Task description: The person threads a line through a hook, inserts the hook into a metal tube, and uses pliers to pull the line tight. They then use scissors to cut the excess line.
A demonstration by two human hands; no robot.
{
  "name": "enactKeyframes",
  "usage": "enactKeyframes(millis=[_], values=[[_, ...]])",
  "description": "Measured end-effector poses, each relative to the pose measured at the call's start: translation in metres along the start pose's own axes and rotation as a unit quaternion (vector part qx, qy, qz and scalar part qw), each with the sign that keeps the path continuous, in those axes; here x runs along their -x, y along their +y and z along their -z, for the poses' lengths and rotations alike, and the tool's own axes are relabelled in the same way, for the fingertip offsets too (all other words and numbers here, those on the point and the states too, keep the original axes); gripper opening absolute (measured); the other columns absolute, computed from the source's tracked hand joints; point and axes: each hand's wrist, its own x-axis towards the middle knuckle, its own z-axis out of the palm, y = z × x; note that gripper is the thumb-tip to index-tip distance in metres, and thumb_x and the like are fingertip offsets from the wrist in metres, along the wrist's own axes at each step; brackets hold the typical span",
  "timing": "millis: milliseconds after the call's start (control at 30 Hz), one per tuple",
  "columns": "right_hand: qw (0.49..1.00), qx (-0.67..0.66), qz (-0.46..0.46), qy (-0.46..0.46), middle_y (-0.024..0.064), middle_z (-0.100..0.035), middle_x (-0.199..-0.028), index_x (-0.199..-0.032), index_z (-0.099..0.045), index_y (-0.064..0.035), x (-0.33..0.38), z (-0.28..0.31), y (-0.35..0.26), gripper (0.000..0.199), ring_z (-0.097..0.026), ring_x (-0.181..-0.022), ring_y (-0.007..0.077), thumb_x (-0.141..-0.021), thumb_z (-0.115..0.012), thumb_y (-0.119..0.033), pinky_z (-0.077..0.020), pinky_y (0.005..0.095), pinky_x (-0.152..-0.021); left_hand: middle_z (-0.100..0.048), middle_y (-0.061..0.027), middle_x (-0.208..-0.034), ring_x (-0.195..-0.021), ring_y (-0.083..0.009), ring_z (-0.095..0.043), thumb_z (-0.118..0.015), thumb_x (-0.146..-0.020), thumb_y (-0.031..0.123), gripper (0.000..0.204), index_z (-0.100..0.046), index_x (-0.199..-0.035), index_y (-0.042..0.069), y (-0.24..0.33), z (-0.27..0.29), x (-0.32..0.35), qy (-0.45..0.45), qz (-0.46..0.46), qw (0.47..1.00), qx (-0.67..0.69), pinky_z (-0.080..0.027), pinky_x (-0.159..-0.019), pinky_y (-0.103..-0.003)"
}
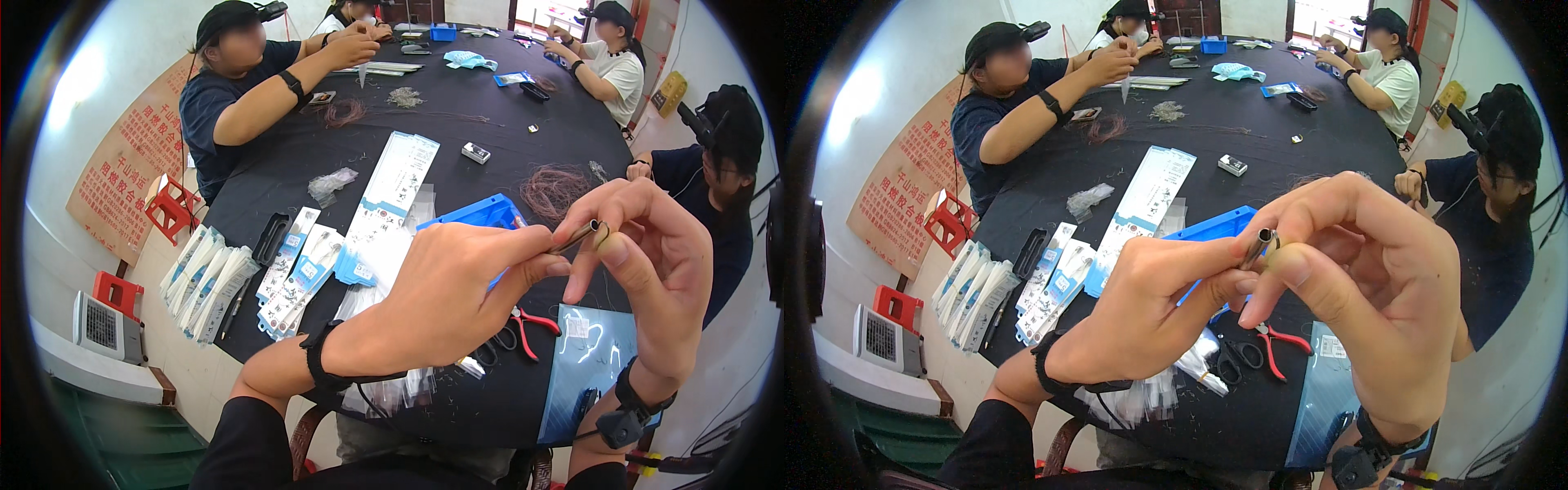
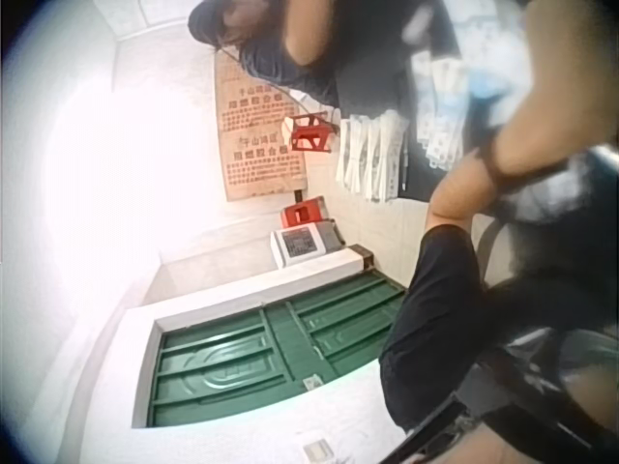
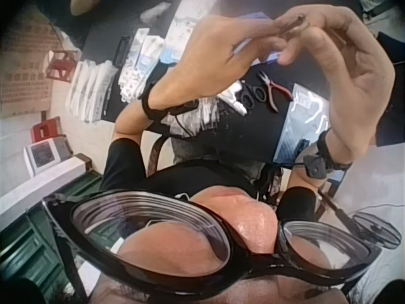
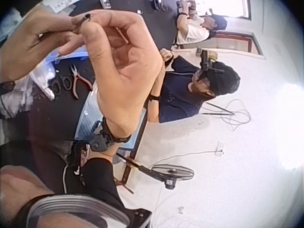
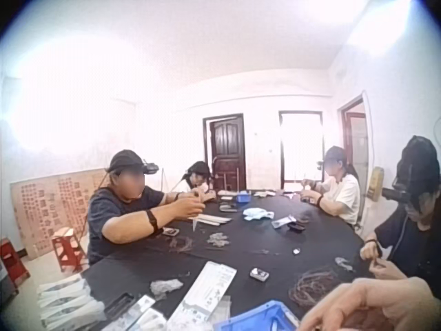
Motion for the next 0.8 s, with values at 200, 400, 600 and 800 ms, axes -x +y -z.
enactKeyframes(millis=[200,400,600,800], values=[[1.0,-0.004,-0.012,-0.004,0.0208,-0.069,-0.109,-0.1,-0.057,0.0011,0.0011,0.0021,-0.0019,0.023,-0.07,-0.065,0.0117,-0.106,-0.067,-0.02,-0.0556,0.0213,-0.067,-0.071,-0.0167,-0.078,-0.066,-0.0371,-0.068,-0.07,-0.101,0.023,0.024,-0.078,-0.118,0.007,0.0006,-0.0016,0.0006,-0.006,0.007,1.0,0.006,-0.049,-0.057,-0.043],[1.0,-0.016,-0.011,-0.013,0.0218,-0.069,-0.109,-0.1,-0.057,0.0024,0.0014,0.0029,-0.0001,0.022,-0.066,-0.062,0.0095,-0.105,-0.066,-0.017,-0.054,0.0199,-0.06,-0.071,-0.016,-0.079,-0.066,-0.0367,-0.068,-0.069,-0.102,0.023,0.026,-0.077,-0.121,0.008,0.001,-0.002,0.0019,-0.011,0.009,1.0,0.003,-0.05,-0.057,-0.043],[0.999,-0.017,-0.034,-0.012,0.0215,-0.069,-0.109,-0.099,-0.059,0.0031,0.001,0.0031,-0.0037,0.022,-0.063,-0.062,0.008,-0.104,-0.068,-0.017,-0.0531,0.0192,-0.06,-0.07,-0.016,-0.078,-0.065,-0.0373,-0.067,-0.069,-0.102,0.023,0.025,-0.076,-0.121,0.008,0.0004,-0.0037,0.0014,0.0,0.002,1.0,0.003,-0.048,-0.056,-0.044],[0.999,0.009,-0.033,0.009,0.0201,-0.069,-0.108,-0.096,-0.06,0.0029,-0.0031,-0.0025,-0.0021,0.019,-0.062,-0.063,0.007,-0.1,-0.068,-0.013,-0.0525,0.0198,-0.061,-0.067,-0.0167,-0.074,-0.063,-0.0384,-0.064,-0.069,-0.102,0.024,0.023,-0.076,-0.115,0.007,-0.0035,-0.0018,-0.0001,-0.003,0.008,1.0,-0.015,-0.046,-0.055,-0.045]])
